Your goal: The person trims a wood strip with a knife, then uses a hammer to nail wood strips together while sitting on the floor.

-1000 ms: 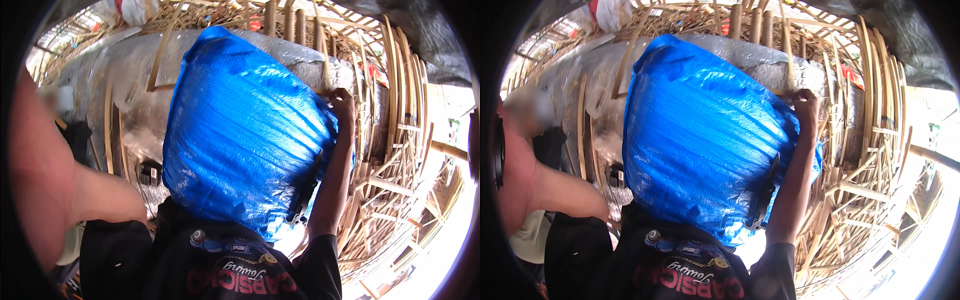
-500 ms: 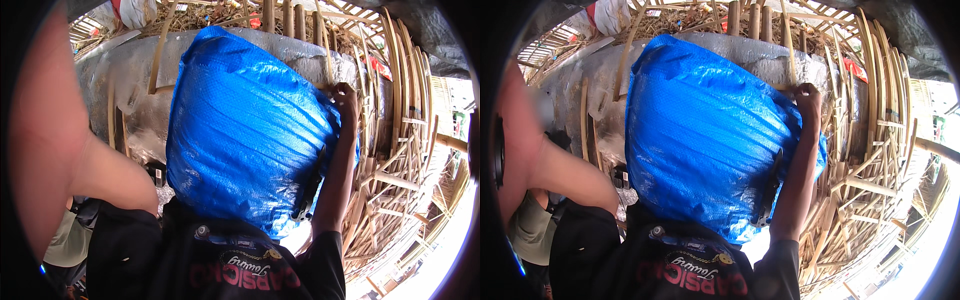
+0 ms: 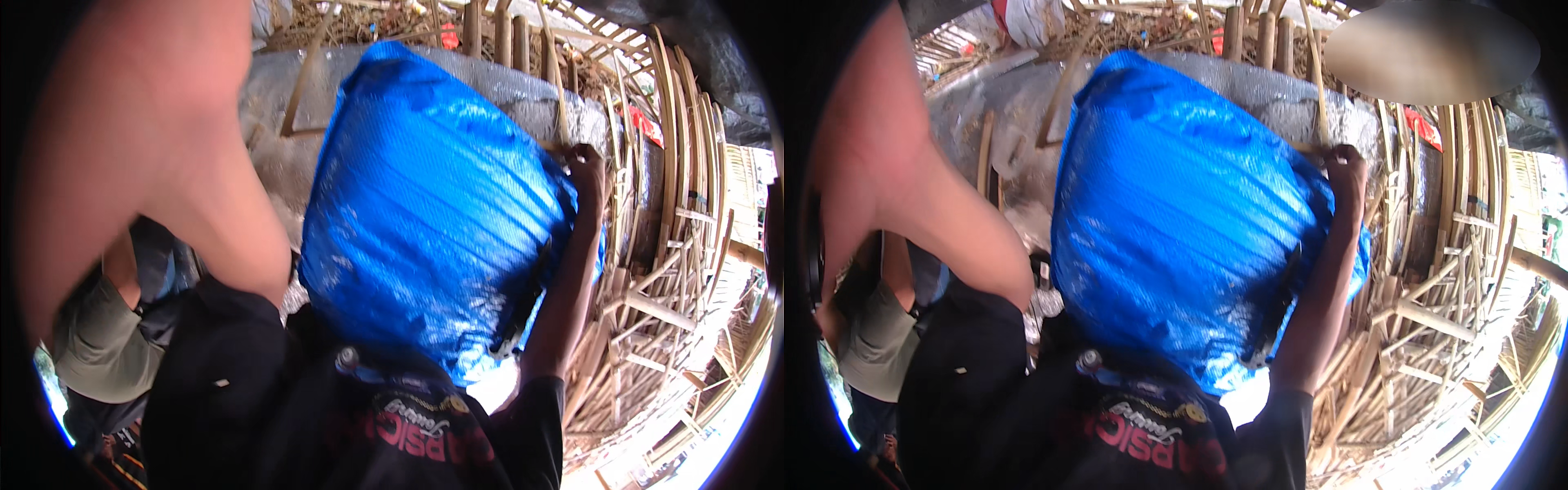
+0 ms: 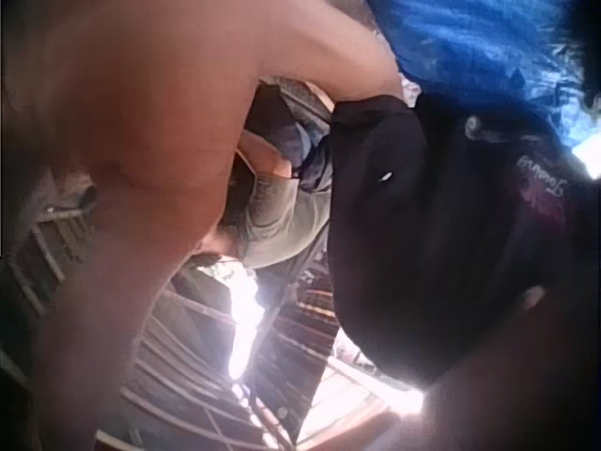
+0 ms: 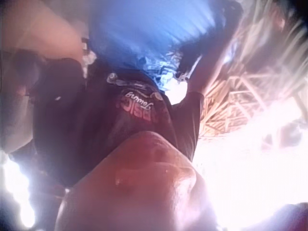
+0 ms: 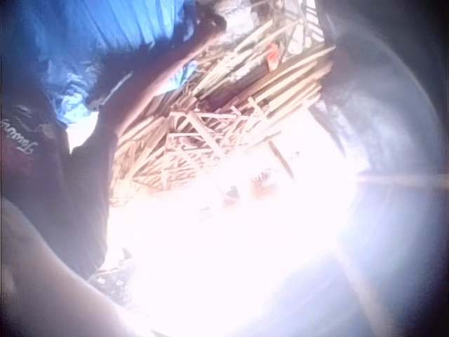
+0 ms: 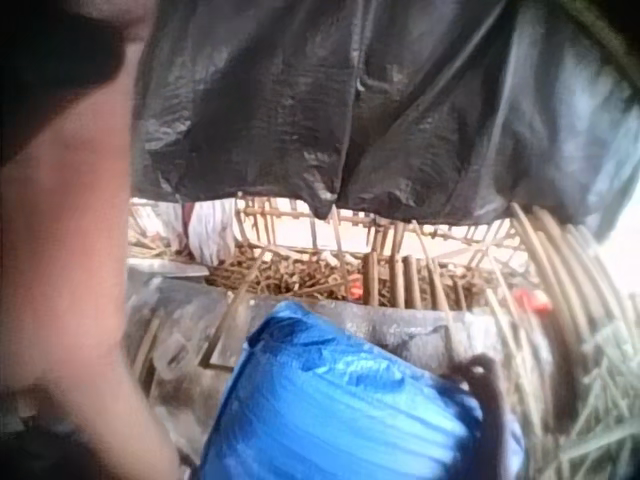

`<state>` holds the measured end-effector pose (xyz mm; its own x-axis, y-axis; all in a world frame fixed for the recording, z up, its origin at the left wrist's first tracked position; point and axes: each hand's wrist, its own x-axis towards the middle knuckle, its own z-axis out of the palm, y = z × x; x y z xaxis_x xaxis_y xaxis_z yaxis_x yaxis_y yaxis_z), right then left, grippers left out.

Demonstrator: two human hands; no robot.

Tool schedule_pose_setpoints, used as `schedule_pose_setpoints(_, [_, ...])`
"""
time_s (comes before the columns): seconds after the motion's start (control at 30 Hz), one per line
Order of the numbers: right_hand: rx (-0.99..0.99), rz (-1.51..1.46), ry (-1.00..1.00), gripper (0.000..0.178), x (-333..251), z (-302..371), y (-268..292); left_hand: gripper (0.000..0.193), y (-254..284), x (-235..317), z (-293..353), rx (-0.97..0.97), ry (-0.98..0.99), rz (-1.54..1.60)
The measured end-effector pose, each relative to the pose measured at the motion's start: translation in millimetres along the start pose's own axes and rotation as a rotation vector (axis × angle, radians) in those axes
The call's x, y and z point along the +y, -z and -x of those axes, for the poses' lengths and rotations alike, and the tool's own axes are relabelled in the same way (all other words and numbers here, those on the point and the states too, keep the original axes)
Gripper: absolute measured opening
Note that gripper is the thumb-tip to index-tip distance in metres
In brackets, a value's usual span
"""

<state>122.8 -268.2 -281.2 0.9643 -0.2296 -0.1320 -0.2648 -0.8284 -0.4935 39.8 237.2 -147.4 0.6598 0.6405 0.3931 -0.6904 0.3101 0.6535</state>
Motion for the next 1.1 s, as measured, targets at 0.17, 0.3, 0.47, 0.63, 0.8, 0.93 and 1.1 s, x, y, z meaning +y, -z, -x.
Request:
schedule_pose_setpoints(0.17, [-0.034, -0.072, 0.071, 0.029, 0.8, -10.1, -13.9, 0.049, -6.3, 2.9, -10.4, 0.001, -0.003, -0.018])
schedule_pose_setpoints(0.3, [-0.029, -0.078, 0.021, 0.021, 5.1, -7.4, -10.4, 0.047, -18.3, -27.2, -16.2, -0.050, 0.014, 0.080])
schedule_pose_setpoints(0.47, [0.011, -0.017, 0.008, 0.020, -0.4, -9.6, -8.7, 0.045, -60.0, -91.0, 11.3, -0.206, 0.193, 0.296])
schedule_pose_setpoints(0.63, [-0.077, -0.063, -0.010, 0.019, 22.7, -20.0, -15.1, 0.026, -169.7, -183.7, 101.2, -1.155, 0.578, -0.716])
schedule_pose_setpoints(0.8, [-0.084, -0.071, -0.149, 0.041, 40.0, -33.0, -13.3, 0.054, -222.6, -233.7, 137.2, -1.474, 0.797, -0.502])
schedule_pose_setpoints(0.93, [-0.100, -0.181, -0.145, 0.034, 30.9, -23.3, -8.4, 0.051, -217.5, -265.1, 143.0, -1.285, 0.928, -0.546])
schedule_pose_setpoints(1.1, [-0.066, -0.228, -0.155, 0.038, 10.9, -11.4, -6.3, 0.044, -201.3, -316.4, 161.3, -1.497, 0.578, -0.755])
